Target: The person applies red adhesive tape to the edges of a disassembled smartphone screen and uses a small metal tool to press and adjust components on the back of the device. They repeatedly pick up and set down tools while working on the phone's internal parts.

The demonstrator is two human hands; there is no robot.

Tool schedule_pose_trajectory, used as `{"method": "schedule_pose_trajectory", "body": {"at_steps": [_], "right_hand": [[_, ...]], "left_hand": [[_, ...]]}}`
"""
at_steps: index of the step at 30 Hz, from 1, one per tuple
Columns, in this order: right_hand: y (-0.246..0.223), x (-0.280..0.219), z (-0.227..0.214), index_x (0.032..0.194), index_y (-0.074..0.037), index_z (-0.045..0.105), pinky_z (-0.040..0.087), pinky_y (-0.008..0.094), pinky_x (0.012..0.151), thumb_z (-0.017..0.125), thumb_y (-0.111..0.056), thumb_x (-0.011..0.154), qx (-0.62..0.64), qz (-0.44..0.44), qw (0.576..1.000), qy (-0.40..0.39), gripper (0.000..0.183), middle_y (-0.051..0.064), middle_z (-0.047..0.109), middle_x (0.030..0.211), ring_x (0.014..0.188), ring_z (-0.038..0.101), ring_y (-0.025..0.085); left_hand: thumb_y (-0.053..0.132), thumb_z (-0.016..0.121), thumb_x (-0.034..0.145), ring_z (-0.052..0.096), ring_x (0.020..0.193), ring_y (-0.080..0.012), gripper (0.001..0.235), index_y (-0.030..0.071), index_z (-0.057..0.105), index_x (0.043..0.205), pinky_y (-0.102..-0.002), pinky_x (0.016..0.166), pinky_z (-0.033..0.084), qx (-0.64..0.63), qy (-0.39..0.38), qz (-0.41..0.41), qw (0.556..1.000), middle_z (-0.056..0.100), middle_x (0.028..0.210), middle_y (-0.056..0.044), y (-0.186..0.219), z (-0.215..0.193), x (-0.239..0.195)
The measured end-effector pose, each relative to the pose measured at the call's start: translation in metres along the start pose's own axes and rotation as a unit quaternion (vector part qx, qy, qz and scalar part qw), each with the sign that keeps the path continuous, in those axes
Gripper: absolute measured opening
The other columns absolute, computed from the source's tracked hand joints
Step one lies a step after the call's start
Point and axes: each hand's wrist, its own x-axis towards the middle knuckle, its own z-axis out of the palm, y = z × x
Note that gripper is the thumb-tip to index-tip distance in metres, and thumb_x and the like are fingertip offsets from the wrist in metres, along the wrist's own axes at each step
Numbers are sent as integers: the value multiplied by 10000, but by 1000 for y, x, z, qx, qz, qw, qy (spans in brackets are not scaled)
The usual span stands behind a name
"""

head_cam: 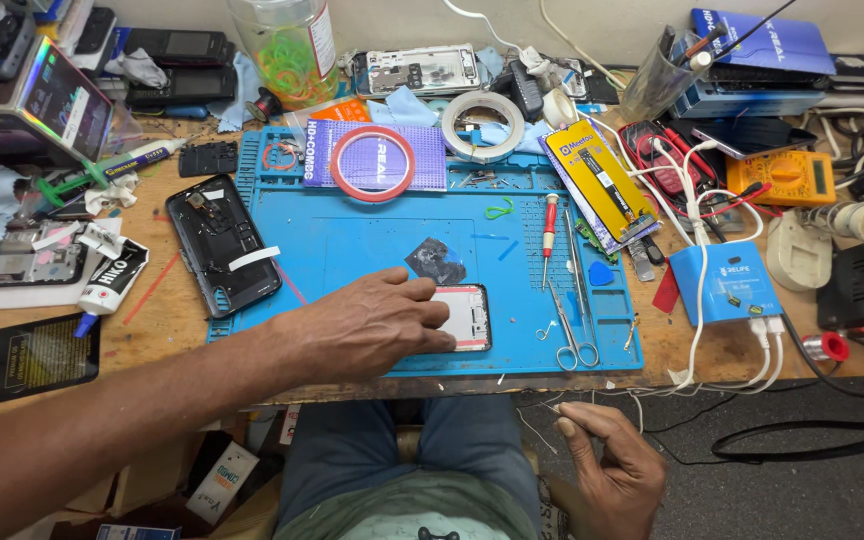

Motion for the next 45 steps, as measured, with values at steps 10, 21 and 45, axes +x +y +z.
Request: {"method": "schedule_pose_trajectory", "body": {"at_steps": [10,21,45], "right_hand": [[0,2,0,1029,-23,765,567,261,768,760,2,846,4,-28,1000,-7,185,116,772,997,935,727,150],[-21,14,7,1034,-38,771,576,269,786,743,-21,867,-14,-35,999,-23,170,100,777,1006,940,736,157],[-32,57,35,1096,-84,800,545,263,619,786,-83,879,-74,8,996,-46,217,61,805,958,747,700,125]], "left_hand": [[160,550,887,569,1153,-242,405,193,707,1259,-420,937,434,30,39,75,996,684,1153,-45,-5,7,32],[141,525,936,594,1039,-195,421,237,676,1317,-391,969,439,-8,25,39,999,693,1046,-17,-10,6,30],[195,601,928,573,1050,-218,358,125,637,1277,-415,924,451,-38,39,5,998,639,1065,-46,-4,5,19]]}}
